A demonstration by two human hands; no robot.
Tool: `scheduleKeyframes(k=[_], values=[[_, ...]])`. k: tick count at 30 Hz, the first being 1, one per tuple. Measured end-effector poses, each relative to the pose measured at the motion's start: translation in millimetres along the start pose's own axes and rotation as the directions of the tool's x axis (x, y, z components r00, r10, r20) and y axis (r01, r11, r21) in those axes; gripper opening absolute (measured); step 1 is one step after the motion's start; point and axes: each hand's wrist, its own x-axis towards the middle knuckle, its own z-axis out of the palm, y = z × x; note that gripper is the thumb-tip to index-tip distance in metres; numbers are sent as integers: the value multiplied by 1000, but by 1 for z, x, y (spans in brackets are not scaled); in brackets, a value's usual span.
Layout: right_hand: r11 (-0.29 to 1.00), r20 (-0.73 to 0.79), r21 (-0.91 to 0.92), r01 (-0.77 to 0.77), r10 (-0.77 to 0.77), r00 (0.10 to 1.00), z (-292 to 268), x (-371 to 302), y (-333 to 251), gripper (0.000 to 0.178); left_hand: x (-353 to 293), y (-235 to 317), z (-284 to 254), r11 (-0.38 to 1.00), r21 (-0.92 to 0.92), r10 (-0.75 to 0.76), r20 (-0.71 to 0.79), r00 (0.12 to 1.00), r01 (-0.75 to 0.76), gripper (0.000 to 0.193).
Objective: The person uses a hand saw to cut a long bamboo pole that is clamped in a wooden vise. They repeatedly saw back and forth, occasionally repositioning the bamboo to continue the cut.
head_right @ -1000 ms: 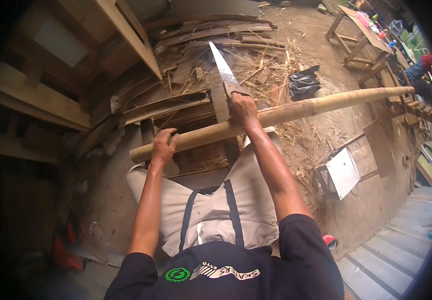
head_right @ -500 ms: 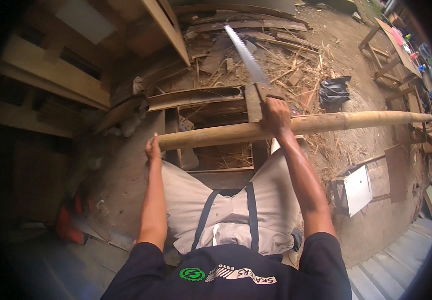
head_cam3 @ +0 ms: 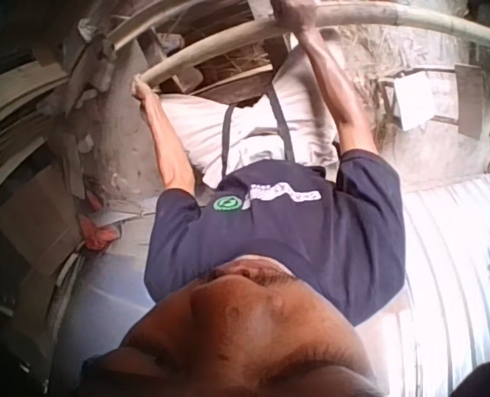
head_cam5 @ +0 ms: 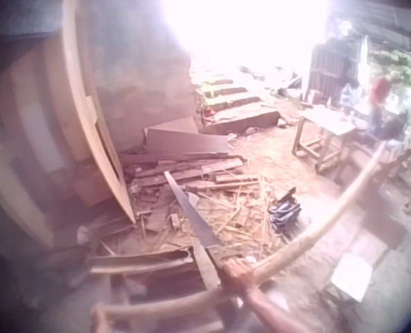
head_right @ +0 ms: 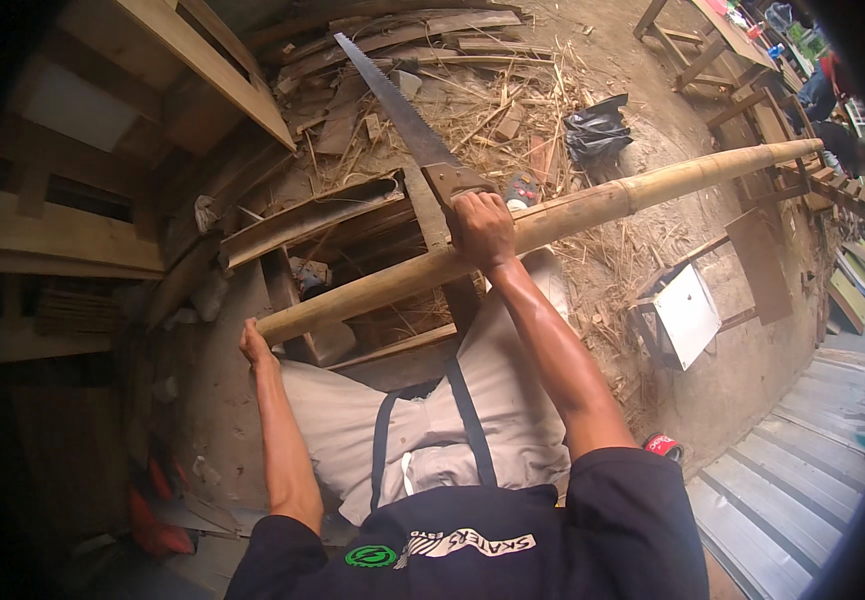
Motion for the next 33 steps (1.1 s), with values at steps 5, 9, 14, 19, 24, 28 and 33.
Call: scheduleKeyframes(k=[5,9,14,19,24,28,33], values=[[999,44,30,-23,22,999,4,3,-2,14,-9,28,1,840,446,318,57,946,-309,44],[999,34,35,-10,9,999,5,1,-4,15,-69,77,52,418,394,823,216,525,-818,33],[1000,62,-18,19,-18,998,0,-7,-7,12,-186,92,162,506,204,363,831,421,-838,52],[998,40,-61,7,-5,999,-6,-18,-13,13,-220,96,181,284,474,-48,875,482,-833,76],[997,83,-64,35,-30,996,-24,-46,-20,15,-230,81,161,223,429,-119,903,412,-875,82],[999,123,10,-33,32,992,-43,-63,-26,14,-232,53,156,166,353,44,930,365,-921,87],[903,60,260,-343,339,939,-70,-59,-49,16,-228,40,156,138,297,187,929,319,-945,86]])
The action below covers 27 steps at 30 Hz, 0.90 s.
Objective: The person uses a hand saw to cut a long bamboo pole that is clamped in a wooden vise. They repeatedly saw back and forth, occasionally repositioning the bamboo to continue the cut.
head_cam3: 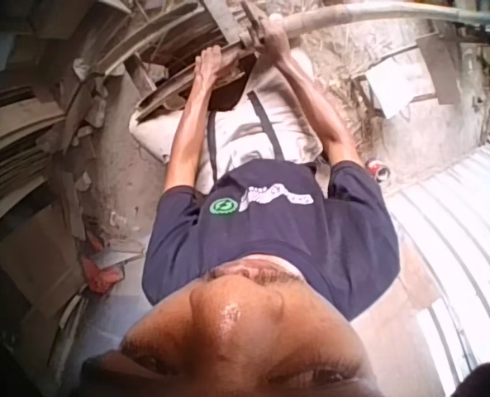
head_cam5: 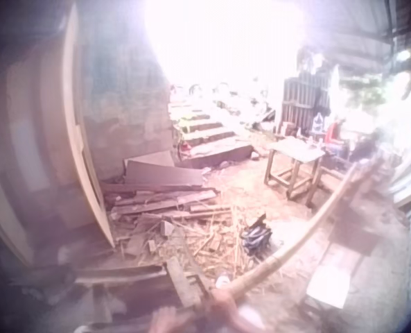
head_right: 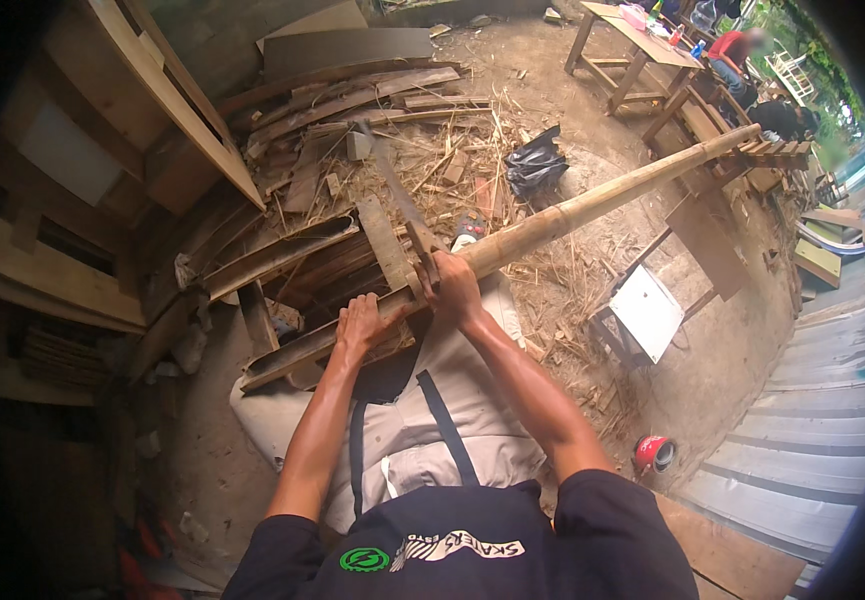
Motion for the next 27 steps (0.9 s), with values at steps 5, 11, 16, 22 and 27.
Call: scheduleKeyframes(k=[5,11,16,22,27], values=[[858,-80,383,-342,400,913,-27,-27,-35,30,0,4,-1,1000,10,-11,33,999,10,89],[666,46,581,-468,547,836,-52,-78,-52,40,-14,5,12,996,75,66,-176,982,-54,86],[747,79,461,-479,504,860,-56,-101,-60,37,-11,3,8,998,41,55,-127,990,-50,85],[724,123,426,-543,548,828,-49,-107,-70,31,22,-8,-26,981,-167,-59,211,976,95,99],[687,171,460,-562,552,816,-53,-115,-84,31,47,-19,-41,984,-147,-79,126,989,97,90]])
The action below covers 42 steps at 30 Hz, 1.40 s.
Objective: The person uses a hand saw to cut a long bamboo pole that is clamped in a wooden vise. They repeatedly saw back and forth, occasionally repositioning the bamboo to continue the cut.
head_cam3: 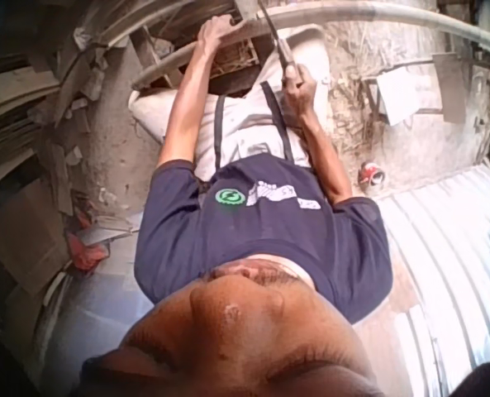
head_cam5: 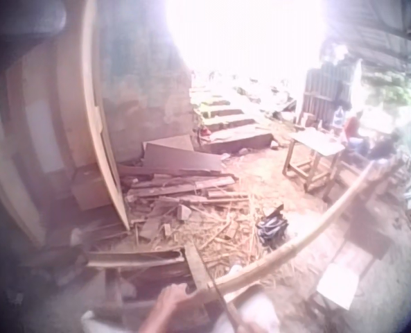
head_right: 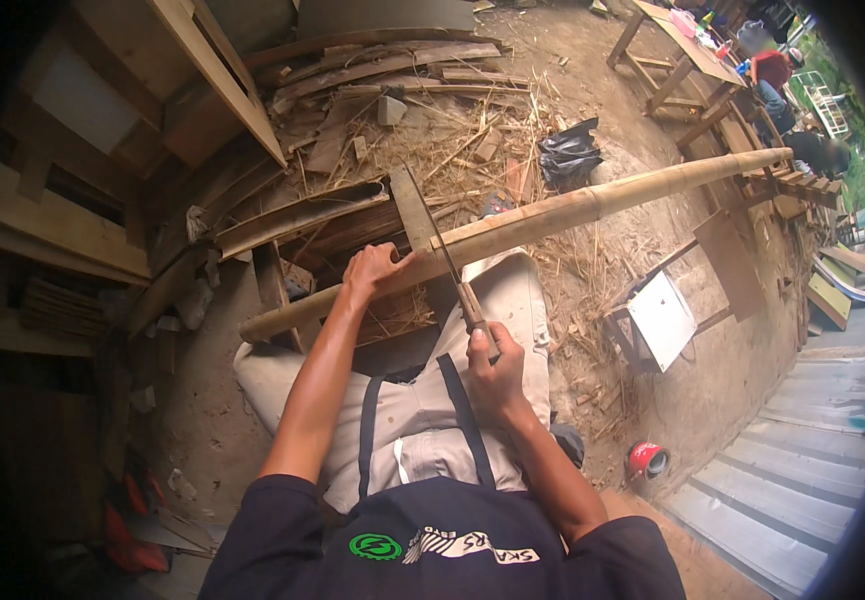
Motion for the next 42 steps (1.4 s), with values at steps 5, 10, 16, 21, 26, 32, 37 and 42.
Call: scheduleKeyframes(k=[5,10,16,21,26,32,37,42], values=[[998,33,-15,-61,62,998,4,-7,3,28,18,-3,-8,997,-69,-42,-231,972,27,71],[992,23,-124,16,-14,1000,18,14,14,24,17,-3,-2,997,-54,-65,-254,965,52,62],[954,74,-301,-14,38,997,-13,-40,-41,22,17,-1,-7,994,-59,-101,-243,965,90,60],[946,35,-273,-175,192,981,0,-10,-63,24,3,10,4,990,-39,-142,-284,948,137,54],[983,17,-148,109,-107,994,33,48,-19,26,2,7,7,992,-90,-117,-351,929,91,54],[975,86,-207,-82,102,991,-14,-27,-44,26,14,4,7,990,-46,-142,-302,943,134,53],[957,-46,-203,206,-219,975,36,58,-39,28,1,5,19,996,-20,-93,-335,938,91,52],[985,-41,94,142,-139,989,33,56,1,30,11,0,3,997,-38,-81,-298,951,73,53]])
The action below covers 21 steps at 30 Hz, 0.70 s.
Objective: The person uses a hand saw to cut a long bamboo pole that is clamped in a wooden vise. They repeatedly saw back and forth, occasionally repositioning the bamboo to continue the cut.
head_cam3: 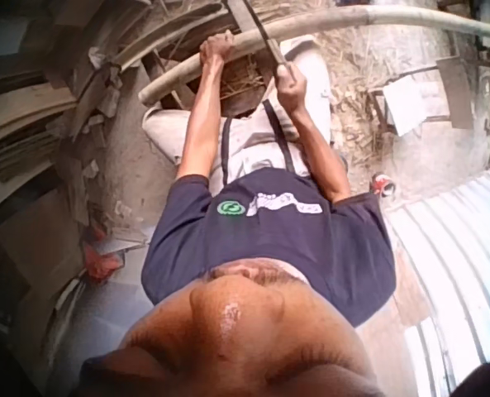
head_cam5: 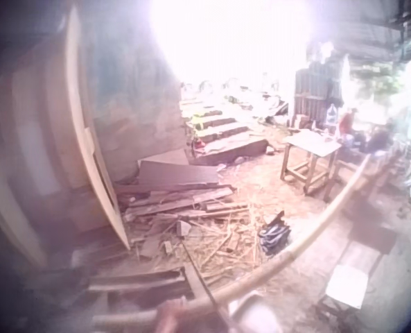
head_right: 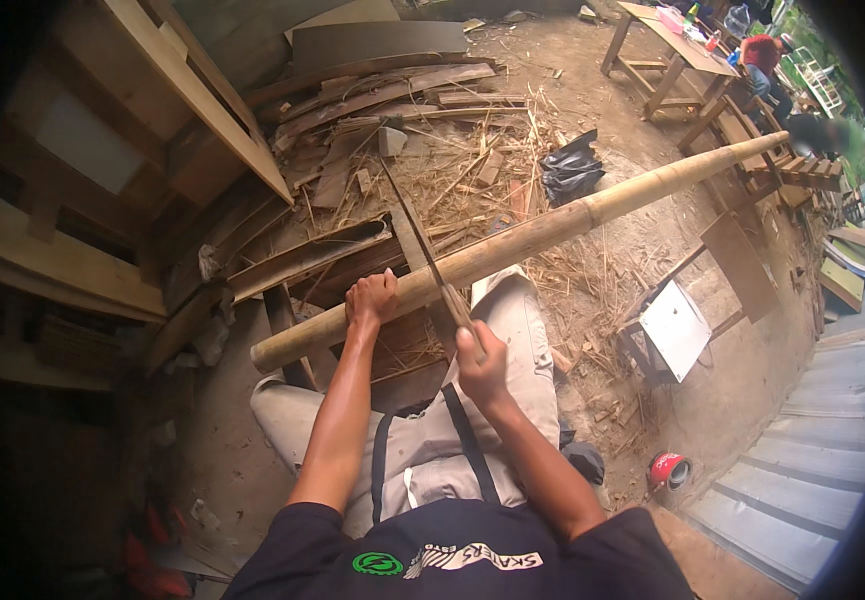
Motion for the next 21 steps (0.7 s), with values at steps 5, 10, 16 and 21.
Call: scheduleKeyframes(k=[5,10,16,21], values=[[994,-44,37,-100,102,994,-46,-51,-5,32,10,0,-7,997,-36,-61,85,995,64,53],[989,-24,84,-125,128,992,-43,-53,-8,34,15,-2,-9,998,-58,-18,16,1000,19,53],[990,14,83,-115,114,993,-39,-60,12,29,27,-9,-4,998,-60,-33,-29,999,31,44],[991,30,68,-113,111,993,-40,-59,23,29,9,-3,23,926,74,374,-304,876,-369,42]])
